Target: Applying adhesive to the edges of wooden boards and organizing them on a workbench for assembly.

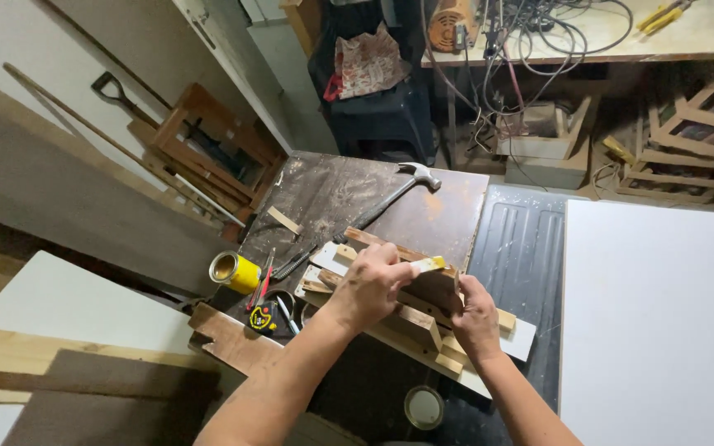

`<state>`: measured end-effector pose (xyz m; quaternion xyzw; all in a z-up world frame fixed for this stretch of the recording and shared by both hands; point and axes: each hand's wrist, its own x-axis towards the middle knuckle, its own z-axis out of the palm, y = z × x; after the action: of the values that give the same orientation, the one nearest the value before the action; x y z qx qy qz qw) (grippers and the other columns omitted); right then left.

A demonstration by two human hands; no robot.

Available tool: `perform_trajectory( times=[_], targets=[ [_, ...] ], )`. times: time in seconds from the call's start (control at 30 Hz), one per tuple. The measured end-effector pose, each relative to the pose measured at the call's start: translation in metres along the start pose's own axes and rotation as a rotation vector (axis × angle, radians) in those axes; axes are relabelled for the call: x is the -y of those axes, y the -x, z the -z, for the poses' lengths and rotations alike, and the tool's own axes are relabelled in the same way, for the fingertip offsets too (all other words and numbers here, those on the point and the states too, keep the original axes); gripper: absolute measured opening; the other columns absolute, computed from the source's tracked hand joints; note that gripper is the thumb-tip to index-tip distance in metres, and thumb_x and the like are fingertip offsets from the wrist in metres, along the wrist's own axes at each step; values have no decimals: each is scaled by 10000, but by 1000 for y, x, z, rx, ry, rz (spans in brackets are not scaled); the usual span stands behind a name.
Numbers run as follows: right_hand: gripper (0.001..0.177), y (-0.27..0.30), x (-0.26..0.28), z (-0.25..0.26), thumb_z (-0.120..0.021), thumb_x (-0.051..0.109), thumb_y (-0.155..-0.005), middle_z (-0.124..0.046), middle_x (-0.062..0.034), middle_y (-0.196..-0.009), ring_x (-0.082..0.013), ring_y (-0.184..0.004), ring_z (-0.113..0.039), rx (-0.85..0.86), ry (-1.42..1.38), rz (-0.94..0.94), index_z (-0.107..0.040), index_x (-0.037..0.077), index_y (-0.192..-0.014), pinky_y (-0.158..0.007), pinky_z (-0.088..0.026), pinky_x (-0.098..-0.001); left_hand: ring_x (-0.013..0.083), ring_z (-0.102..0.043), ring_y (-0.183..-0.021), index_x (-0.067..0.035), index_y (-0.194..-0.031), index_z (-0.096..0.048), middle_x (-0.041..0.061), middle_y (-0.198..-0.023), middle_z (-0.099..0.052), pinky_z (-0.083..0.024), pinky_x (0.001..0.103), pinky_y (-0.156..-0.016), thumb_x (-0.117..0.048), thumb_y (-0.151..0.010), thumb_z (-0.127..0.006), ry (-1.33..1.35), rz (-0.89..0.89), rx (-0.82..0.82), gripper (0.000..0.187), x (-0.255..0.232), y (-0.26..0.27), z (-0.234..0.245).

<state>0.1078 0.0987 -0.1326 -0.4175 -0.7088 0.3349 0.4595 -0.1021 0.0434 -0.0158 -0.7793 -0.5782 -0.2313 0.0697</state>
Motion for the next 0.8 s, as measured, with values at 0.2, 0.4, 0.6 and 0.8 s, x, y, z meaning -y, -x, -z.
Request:
perform_trajectory(
  times=[0.2, 0.4, 0.6, 0.8],
  targets=[
    [72, 1, -2, -2, -672, 178, -972, -617, -87, -802, -362, -873, -707, -2, 4, -7, -606, 186, -942, -807, -567, -478, 291, -604, -757, -264, -777, -649, 2, -787, -473, -531, 426, -708, -254, -916, -690, -151, 177, 35, 146, 78, 36, 38],
    [82, 1, 0, -3, -668, 190, -976, -612, -92, -808, -365, -885, -703, 10, 35, -21, -593, 180, -944, -809, -563, -483, 288, -639, -788, -280, -834, -715, -7, -793, -503, -554, 406, -768, -193, -900, -757, -140, 319, -18, 117, 75, 34, 63],
    [41, 5, -8, -3, -655, 171, -986, -644, -77, -848, -342, -920, -713, 33, 3, -25, -643, 205, -1007, -856, -574, -458, 331, -669, -793, -276, -810, -717, 23, -777, -543, -569, 444, -758, -204, -870, -809, 0, 337, 0, 131, 85, 48, 52],
    [94, 4, -8, -3, -639, 133, -981, -653, -78, -867, -339, -942, -718, 28, 8, -38, -663, 205, -1036, -875, -575, -455, 333, -676, -804, -252, -828, -751, 45, -769, -551, -570, 425, -795, -171, -830, -856, 87, 385, -70, 132, 91, 33, 49]
  ],
)
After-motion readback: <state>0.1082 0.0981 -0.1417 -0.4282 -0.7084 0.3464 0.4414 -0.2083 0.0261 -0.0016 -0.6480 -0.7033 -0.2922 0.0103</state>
